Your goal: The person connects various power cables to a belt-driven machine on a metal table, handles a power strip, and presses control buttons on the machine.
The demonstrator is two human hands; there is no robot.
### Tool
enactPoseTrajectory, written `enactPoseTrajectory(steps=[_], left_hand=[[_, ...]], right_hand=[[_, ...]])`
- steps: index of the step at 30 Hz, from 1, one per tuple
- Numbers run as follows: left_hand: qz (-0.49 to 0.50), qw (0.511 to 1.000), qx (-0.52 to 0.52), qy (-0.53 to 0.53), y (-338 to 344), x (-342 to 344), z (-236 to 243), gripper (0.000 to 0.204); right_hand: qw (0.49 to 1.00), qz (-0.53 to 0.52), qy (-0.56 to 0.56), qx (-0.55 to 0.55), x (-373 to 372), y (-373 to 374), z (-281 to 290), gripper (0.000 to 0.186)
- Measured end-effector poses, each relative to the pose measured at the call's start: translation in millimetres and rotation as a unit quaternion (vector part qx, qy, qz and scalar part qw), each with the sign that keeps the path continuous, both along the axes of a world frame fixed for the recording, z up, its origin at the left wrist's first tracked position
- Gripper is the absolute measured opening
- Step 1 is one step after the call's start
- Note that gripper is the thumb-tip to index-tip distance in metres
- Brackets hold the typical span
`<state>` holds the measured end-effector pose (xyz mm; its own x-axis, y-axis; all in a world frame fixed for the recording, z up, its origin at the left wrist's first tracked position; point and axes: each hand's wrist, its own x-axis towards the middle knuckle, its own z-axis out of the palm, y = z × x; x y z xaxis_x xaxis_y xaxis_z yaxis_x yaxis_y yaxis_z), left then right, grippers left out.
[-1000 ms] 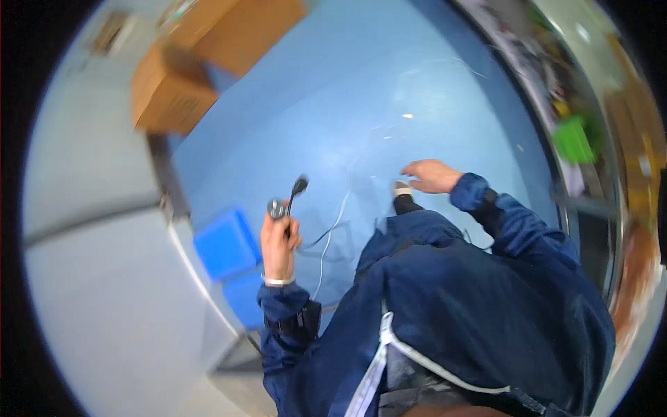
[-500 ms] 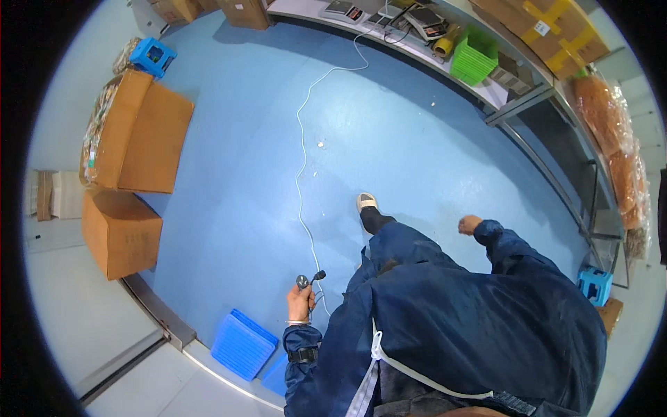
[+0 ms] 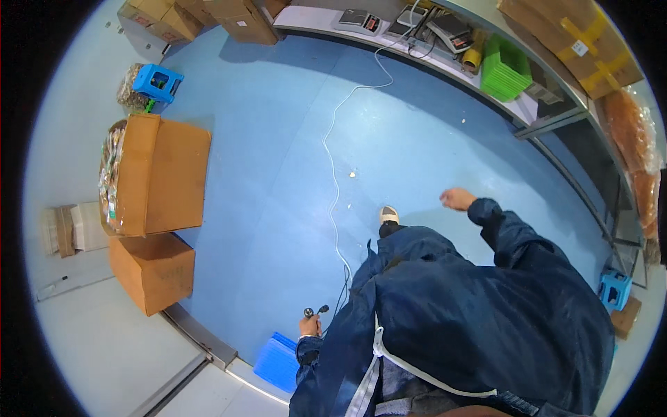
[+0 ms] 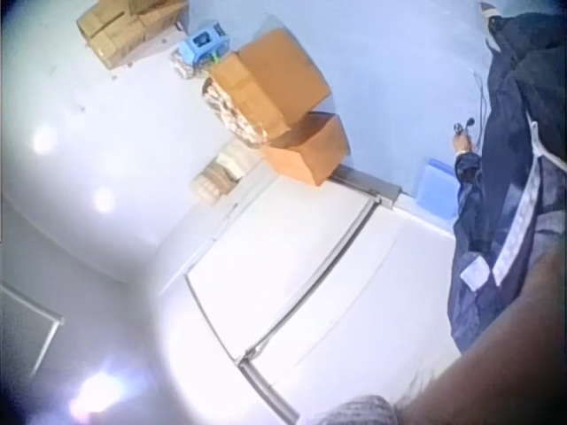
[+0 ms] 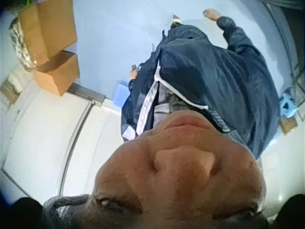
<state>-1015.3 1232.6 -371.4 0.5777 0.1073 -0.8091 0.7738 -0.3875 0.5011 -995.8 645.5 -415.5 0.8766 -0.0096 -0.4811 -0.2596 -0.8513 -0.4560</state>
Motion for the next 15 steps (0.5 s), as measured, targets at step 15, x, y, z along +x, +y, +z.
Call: enactPoseTrajectory(steps=[15], left_hand=[[-0.058, 0.997, 0.036, 0.039, 36.4, 269.6, 18.5, 0.016]], right_hand=[[0.997, -0.063, 0.013, -0.035, 179.5, 53.2, 26.2, 0.027]])
